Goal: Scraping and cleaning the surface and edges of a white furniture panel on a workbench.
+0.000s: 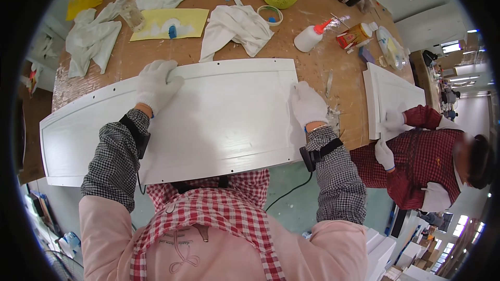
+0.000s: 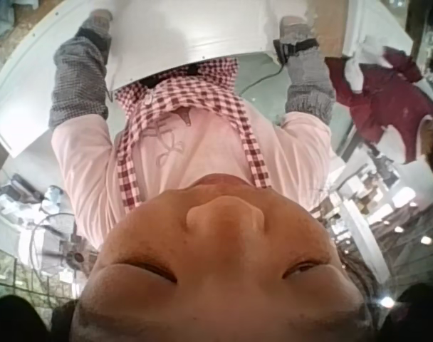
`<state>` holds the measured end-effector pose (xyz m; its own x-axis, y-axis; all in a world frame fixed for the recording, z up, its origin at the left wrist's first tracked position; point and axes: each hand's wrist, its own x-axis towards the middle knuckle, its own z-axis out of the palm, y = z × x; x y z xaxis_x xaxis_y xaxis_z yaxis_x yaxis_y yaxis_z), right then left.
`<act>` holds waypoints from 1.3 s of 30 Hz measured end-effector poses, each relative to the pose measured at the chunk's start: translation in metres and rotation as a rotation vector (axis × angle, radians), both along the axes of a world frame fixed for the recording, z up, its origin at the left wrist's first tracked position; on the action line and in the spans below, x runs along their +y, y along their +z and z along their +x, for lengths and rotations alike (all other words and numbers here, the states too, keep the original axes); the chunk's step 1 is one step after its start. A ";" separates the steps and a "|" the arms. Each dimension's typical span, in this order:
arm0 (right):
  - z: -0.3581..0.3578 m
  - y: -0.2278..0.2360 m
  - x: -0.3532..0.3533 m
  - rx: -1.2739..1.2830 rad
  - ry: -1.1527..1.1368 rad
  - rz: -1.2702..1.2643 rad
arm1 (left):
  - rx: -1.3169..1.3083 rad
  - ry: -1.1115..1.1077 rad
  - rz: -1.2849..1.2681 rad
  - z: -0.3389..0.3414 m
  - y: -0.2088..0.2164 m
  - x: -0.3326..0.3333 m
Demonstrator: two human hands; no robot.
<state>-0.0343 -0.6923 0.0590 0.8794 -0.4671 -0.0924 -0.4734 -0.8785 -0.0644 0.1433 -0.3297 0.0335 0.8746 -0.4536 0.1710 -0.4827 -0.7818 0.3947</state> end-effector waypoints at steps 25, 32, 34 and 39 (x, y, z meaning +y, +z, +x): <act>0.014 -0.011 0.000 -0.066 0.137 0.068 | 0.004 -0.014 -0.005 -0.001 0.000 -0.001; 0.058 -0.007 0.000 -0.044 0.147 -0.032 | 0.014 -0.003 -0.018 -0.001 0.000 -0.003; 0.065 -0.006 -0.008 -0.114 0.044 0.054 | 0.001 -0.004 -0.030 -0.003 0.000 -0.003; 0.070 -0.008 0.014 -0.043 0.129 0.019 | 0.047 0.001 0.009 -0.002 0.000 -0.004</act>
<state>0.0358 -0.6785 0.0506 0.9354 -0.3483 -0.0612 -0.3529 -0.9304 -0.0990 0.1411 -0.3336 0.0338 0.8821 -0.4541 0.1255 -0.4629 -0.7858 0.4102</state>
